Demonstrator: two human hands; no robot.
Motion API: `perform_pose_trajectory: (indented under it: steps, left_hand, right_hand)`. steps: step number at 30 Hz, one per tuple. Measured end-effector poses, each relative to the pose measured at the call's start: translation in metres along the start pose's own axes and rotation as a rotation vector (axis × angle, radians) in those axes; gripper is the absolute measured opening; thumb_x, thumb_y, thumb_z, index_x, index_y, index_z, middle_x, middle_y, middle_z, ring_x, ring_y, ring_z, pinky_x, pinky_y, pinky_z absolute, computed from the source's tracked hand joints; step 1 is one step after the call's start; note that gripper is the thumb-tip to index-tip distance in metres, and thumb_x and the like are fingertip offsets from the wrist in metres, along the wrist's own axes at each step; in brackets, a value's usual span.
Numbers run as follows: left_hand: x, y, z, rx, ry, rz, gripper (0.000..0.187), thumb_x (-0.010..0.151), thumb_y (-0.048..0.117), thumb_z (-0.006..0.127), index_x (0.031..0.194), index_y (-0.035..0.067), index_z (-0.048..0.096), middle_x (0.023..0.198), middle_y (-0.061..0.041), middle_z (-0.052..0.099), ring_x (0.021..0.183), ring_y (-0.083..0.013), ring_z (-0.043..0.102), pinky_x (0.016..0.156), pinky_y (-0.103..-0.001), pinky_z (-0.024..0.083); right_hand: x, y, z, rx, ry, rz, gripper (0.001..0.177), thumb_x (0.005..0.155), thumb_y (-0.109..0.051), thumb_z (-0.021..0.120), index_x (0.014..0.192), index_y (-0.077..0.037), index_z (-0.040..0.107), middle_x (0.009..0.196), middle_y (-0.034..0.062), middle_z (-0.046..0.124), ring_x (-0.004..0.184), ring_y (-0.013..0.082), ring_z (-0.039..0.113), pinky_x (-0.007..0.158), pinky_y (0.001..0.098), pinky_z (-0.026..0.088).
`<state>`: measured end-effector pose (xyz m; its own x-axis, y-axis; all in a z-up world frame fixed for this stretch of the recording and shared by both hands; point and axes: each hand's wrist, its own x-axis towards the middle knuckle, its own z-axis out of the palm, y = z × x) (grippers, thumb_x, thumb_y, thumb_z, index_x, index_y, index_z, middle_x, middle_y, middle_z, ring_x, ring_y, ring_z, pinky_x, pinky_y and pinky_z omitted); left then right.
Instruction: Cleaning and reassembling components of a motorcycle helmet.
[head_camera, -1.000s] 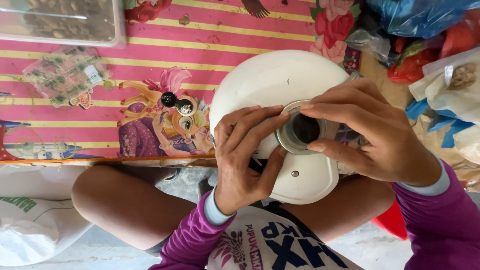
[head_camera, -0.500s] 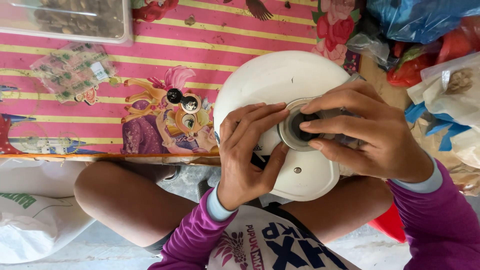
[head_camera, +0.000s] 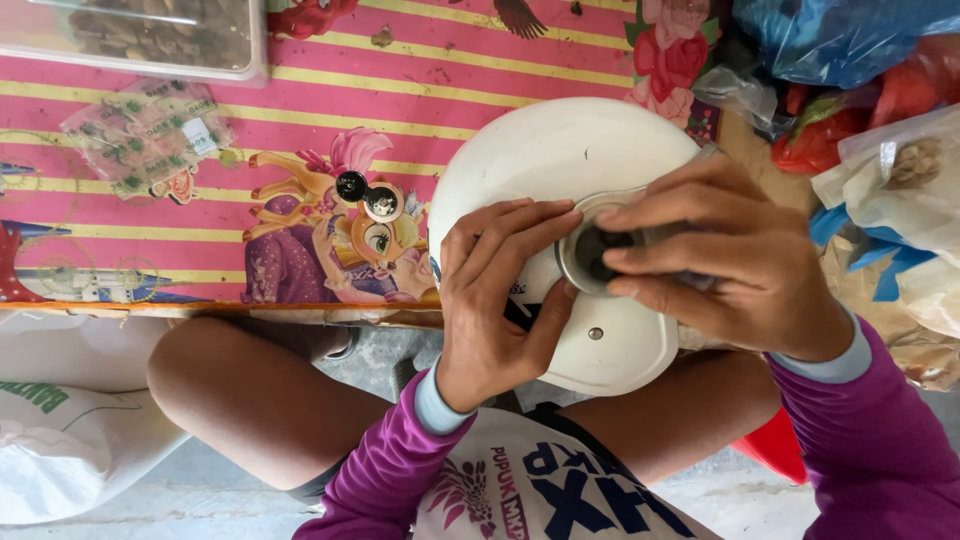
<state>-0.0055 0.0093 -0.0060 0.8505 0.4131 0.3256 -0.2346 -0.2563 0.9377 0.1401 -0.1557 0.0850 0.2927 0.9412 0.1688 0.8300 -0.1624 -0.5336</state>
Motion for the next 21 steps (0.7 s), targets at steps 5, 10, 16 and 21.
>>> perform_pose_trajectory:
  steps: [5, 10, 16, 21]
  left_hand:
    - [0.0, -0.001, -0.001, -0.001, 0.008, -0.003, 0.054, 0.082, 0.004, 0.077, 0.134, 0.009, 0.066, 0.138, -0.005, 0.067, 0.131, -0.0283, 0.057, 0.117, -0.039, 0.041]
    - [0.0, -0.002, 0.001, -0.005, 0.012, 0.006, 0.055, 0.081, 0.004, 0.077, 0.135, 0.009, 0.066, 0.138, -0.005, 0.067, 0.136, -0.0299, 0.057, 0.121, -0.041, 0.042]
    - [0.0, -0.001, 0.0, 0.005, 0.005, 0.004, 0.056, 0.08, 0.005, 0.077, 0.134, 0.009, 0.066, 0.138, -0.004, 0.067, 0.136, -0.0294, 0.057, 0.121, -0.042, 0.041]
    - [0.0, -0.003, -0.002, -0.008, -0.002, 0.007, 0.056, 0.081, 0.005, 0.077, 0.136, 0.009, 0.065, 0.14, -0.005, 0.066, 0.134, -0.0278, 0.057, 0.118, -0.039, 0.041]
  right_hand:
    - [0.007, -0.012, 0.0, -0.085, 0.034, 0.004, 0.021, 0.08, -0.012, 0.085, 0.099, -0.007, 0.077, 0.117, 0.0103, 0.072, 0.109, 0.0274, 0.064, 0.092, 0.0384, 0.054]
    - [0.002, -0.005, 0.0, -0.085, 0.045, -0.018, 0.022, 0.08, -0.013, 0.086, 0.099, -0.007, 0.077, 0.118, 0.0099, 0.072, 0.109, 0.0245, 0.065, 0.093, 0.0384, 0.053]
    - [0.005, -0.01, 0.002, -0.096, 0.032, -0.026, 0.028, 0.078, -0.019, 0.09, 0.099, -0.007, 0.075, 0.117, 0.0094, 0.072, 0.11, 0.0264, 0.064, 0.094, 0.0375, 0.053]
    - [0.004, -0.007, 0.004, -0.135, 0.03, -0.041, 0.024, 0.08, -0.015, 0.09, 0.098, -0.008, 0.076, 0.114, 0.0055, 0.074, 0.113, 0.0272, 0.065, 0.096, 0.0389, 0.054]
